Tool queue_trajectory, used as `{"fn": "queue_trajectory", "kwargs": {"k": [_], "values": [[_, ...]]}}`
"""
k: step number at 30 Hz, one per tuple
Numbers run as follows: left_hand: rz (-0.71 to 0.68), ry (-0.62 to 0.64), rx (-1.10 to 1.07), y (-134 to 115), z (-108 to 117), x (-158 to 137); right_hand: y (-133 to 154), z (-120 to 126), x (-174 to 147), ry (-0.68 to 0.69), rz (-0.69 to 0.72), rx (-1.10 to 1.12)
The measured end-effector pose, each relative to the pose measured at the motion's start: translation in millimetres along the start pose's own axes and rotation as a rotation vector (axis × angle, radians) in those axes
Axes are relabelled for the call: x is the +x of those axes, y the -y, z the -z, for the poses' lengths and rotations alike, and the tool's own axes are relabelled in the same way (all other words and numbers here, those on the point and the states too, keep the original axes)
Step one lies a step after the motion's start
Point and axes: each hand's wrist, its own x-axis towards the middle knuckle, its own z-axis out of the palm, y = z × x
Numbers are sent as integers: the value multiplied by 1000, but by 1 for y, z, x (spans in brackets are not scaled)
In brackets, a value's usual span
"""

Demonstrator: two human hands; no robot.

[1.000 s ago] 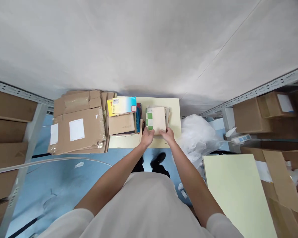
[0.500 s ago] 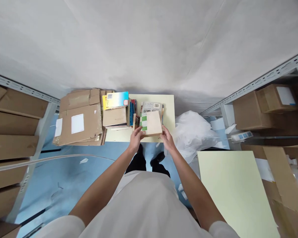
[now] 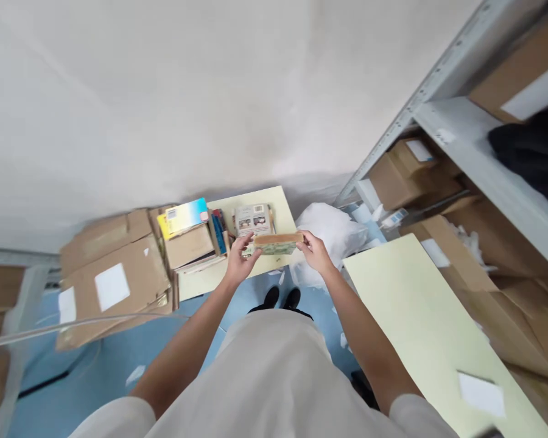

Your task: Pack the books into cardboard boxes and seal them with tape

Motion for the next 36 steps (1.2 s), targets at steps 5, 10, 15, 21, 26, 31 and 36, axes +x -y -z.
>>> {"fn": "queue_trajectory", "kwargs": {"k": [5, 10, 15, 21, 26, 31, 36], "values": [[37, 576, -225, -18, -53, 6, 8, 52, -67, -286, -148, 193], [169, 859, -375, -52, -127, -21, 8, 97, -146, -694, -296, 271], [238, 1057, -352, -93, -182, -66, 3, 119, -226, -941, -303, 391], [249, 1195, -362, -123, -248, -110, -19, 121, -300, -979, -242, 768], [192, 1200, -232, -145, -304, -139, -42, 152, -336, -975, -360, 800], [238, 1220, -244, -158, -347, -164, -73, 195, -360, -984, -312, 873], [462, 1229, -377, -158, -370, -175, -101, 226, -378, -988, -306, 921]]}}
